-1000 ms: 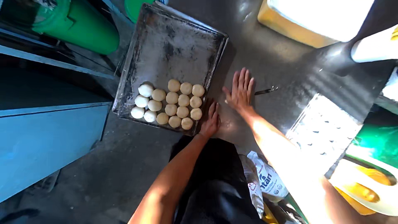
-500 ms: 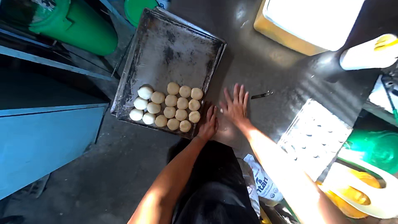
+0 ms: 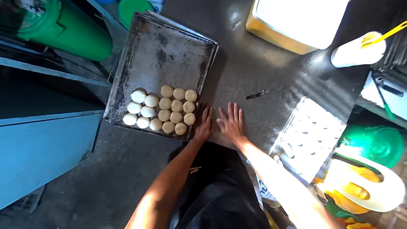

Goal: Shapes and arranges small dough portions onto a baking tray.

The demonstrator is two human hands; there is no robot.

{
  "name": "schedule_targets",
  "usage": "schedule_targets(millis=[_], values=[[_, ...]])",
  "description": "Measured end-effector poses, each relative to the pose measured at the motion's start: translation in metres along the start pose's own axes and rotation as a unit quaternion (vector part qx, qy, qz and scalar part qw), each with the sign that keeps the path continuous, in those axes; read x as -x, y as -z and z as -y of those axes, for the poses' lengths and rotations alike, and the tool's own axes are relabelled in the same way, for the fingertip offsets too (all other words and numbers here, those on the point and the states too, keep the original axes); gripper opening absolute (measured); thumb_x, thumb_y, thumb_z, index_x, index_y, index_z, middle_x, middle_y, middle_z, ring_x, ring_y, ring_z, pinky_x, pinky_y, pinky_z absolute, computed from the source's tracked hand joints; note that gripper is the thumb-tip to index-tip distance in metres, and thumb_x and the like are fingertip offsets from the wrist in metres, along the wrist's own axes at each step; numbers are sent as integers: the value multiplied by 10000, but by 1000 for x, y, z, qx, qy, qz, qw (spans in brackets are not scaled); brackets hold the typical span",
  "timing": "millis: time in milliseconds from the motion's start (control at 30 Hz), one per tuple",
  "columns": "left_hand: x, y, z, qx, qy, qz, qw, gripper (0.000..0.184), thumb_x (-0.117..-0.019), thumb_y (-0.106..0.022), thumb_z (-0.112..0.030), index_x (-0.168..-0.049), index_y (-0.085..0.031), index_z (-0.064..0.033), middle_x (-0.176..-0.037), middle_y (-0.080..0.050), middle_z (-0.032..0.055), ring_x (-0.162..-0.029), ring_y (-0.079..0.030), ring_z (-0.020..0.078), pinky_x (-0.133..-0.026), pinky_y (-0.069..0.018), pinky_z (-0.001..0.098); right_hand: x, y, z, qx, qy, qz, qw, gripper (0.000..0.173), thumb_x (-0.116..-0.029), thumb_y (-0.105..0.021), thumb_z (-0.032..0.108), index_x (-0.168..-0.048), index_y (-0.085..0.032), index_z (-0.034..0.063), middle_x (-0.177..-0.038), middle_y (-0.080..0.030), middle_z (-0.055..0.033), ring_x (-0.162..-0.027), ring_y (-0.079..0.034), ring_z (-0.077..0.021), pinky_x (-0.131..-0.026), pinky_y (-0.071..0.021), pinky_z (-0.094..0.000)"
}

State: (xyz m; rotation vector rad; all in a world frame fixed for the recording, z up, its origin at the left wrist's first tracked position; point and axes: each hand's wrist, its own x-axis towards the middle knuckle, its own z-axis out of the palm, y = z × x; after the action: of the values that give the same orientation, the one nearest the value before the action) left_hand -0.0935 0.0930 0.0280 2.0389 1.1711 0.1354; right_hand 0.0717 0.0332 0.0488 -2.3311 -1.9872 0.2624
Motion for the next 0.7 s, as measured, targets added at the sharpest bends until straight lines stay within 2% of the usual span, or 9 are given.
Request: schedule_targets(millis=[67, 133, 233, 300, 333, 400, 467, 600, 700], values=[[1, -1, -1, -9, -3, -8, 1000, 640, -1039, -506, -227, -1635, -276, -195, -1707, -194, 117, -813, -752, 275, -590, -616, 489, -66, -1, -21, -7, -17, -16, 1000, 645, -1056, -263, 614, -1619, -332, 306, -1707, -141, -213, -1575, -71, -454, -1221, -82, -725], [2, 2, -2, -14, 0, 2, 1000, 660, -1045, -501, -230, -1647, -231, -225, -1712, -169, 119, -808, -750, 272, -602, -623, 485, -114, 15, -41, -86, -32, -56, 994, 631, -1072, -295, 572, -1608, -370, 246, -1704, -187, -187, -1586, -88, -404, -1255, -81, -661], [1, 10, -7, -8, 5, 5, 1000, 653, -1051, -504, -250, -1646, -235, -229, -1704, -190, 124, -828, -750, 275, -621, -630, 489, -124, 67, -91, -184, -37, -107, 976, 498, -1073, -487, 406, -1460, -572, 105, -1541, -516, -127, -1477, -429, -269, -1229, -359, -448], [-1, 20, -23, -40, 9, -21, 999, 614, -1039, -529, -295, -1610, -334, -180, -1677, -266, 123, -1053, -718, 276, -753, -640, 483, -100, 86, -137, -150, -27, -92, 984, 346, -1041, -573, 235, -1326, -670, 65, -1346, -651, -144, -1302, -586, -299, -1110, -479, -460], [-5, 24, -35, -65, -1, -36, 997, 605, -1037, -539, -327, -1591, -364, -157, -1665, -295, 121, -1301, -593, 285, -936, -596, 487, -86, 88, -160, -112, -21, -69, 991, 308, -1022, -593, 193, -1295, -688, 87, -1336, -651, -130, -1295, -579, -313, -1072, -499, -486], [-22, 21, -55, -87, -75, -70, 991, 590, -1025, -549, -317, -1554, -418, -93, -1632, -362, 150, -1541, -281, 327, -1225, -300, 567, -61, 80, -192, -67, -7, -33, 997, 271, -998, -638, 156, -1256, -710, 113, -1326, -647, -134, -1284, -574, -361, -982, -532, -543], [-47, 11, -78, -120, -146, -67, 980, 566, -1032, -525, -338, -1535, -452, -88, -1614, -403, 139, -1562, -235, 314, -1264, -185, 592, -47, 70, -202, -60, -12, -30, 998, 219, -996, -649, 151, -1196, -734, 126, -1238, -664, -136, -1209, -605, -366, -908, -553, -542], [-78, -14, -102, -172, -179, 3, 969, 623, -1064, -451, -394, -1597, -345, -89, -1684, -277, 110, -1586, -158, 282, -1279, -117, 580, -34, 68, -193, -98, -74, 5, 992, 104, -955, -699, 167, -1037, -747, 126, -1130, -670, -126, -1149, -604, -365, -886, -542, -558], [-65, -24, -95, -192, -186, 11, 963, 634, -1061, -445, -395, -1602, -336, -84, -1708, -211, 98, -1592, -126, 271, -1283, -114, 569, -24, 72, -182, -146, -91, 9, 985, 225, -964, -687, 223, -1161, -734, 124, -1250, -646, -118, -1191, -594, -335, -962, -527, -527]])
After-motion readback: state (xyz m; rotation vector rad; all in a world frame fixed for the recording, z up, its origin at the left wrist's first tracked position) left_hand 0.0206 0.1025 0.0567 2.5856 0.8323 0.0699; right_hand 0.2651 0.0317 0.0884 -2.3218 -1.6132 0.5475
